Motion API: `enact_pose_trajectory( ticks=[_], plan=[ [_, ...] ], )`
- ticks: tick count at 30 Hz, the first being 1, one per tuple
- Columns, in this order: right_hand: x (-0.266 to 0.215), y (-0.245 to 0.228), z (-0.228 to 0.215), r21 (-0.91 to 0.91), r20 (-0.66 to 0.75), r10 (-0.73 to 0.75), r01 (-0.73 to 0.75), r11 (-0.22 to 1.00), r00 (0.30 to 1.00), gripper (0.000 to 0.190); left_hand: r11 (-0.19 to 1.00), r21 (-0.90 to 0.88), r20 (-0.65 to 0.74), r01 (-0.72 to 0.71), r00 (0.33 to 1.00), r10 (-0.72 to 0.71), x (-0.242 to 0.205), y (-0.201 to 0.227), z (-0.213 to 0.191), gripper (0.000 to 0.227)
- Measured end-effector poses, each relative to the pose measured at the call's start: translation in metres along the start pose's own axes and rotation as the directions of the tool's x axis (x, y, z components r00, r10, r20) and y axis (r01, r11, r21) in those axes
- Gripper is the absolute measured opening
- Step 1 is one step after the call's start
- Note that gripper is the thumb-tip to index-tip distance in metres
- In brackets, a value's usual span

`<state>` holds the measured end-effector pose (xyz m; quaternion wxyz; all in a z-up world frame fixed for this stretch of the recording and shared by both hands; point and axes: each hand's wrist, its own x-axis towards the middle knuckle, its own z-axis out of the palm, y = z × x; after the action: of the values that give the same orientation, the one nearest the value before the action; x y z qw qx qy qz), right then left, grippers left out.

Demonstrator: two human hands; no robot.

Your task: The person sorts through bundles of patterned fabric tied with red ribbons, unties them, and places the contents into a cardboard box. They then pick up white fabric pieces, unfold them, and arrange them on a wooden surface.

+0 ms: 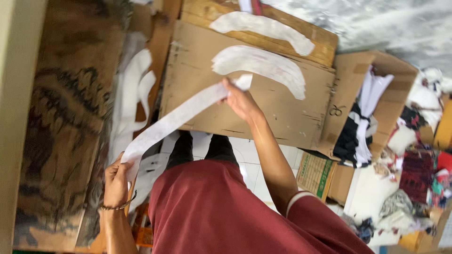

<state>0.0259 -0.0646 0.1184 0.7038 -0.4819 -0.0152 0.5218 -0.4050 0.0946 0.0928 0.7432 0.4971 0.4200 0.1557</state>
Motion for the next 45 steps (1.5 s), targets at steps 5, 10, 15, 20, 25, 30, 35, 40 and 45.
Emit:
enact_pose_trajectory(
  ticks=[5,10,15,20,25,30,35,40,45],
  plan=[
    [-0.065,0.013,-0.075,-0.215,-0.132,-0.096,0.066,0.974,0.987,0.015,0.894,0.445,0.092,0.043,0.991,-0.093,0.066,-0.032,0.030,0.027],
    [-0.117,0.014,-0.140,-0.292,-0.289,-0.107,0.019,0.956,0.951,0.013,0.845,0.525,0.134,0.107,0.969,-0.206,0.108,-0.085,0.072,0.035],
    [-0.141,-0.010,-0.197,-0.314,-0.375,-0.097,-0.028,0.949,0.922,0.017,0.706,0.705,-0.308,0.058,0.923,0.232,0.125,-0.084,0.093,0.049],
    [-0.159,-0.046,-0.228,-0.525,-0.421,-0.195,-0.062,0.849,0.886,0.012,0.304,0.926,-0.321,0.224,0.891,0.320,0.157,-0.055,0.090,0.047],
    [-0.159,-0.063,-0.216,-0.542,-0.469,-0.188,-0.113,0.833,0.863,0.009,0.211,0.969,-0.207,0.128,0.888,0.411,0.189,-0.040,0.087,0.026],
    [-0.152,-0.056,-0.187,-0.545,-0.461,-0.169,-0.127,0.829,0.871,0.008,0.232,0.971,-0.149,0.050,0.889,0.432,0.215,-0.024,0.085,0.019],
    [-0.149,-0.043,-0.164,-0.564,-0.473,-0.164,-0.154,0.811,0.866,0.008,0.372,0.928,-0.172,-0.004,0.881,0.440,0.242,-0.013,0.072,0.020],
    [-0.146,-0.023,-0.149,-0.549,-0.511,-0.127,-0.208,0.810,0.850,0.008,0.386,0.920,-0.208,0.071,0.921,0.328,0.253,-0.013,0.057,0.029],
    [-0.145,-0.002,-0.138,-0.551,-0.463,-0.179,-0.124,0.825,0.868,0.009,0.234,0.962,-0.039,-0.144,0.771,0.635,0.243,-0.017,0.069,0.042]
  ],
)
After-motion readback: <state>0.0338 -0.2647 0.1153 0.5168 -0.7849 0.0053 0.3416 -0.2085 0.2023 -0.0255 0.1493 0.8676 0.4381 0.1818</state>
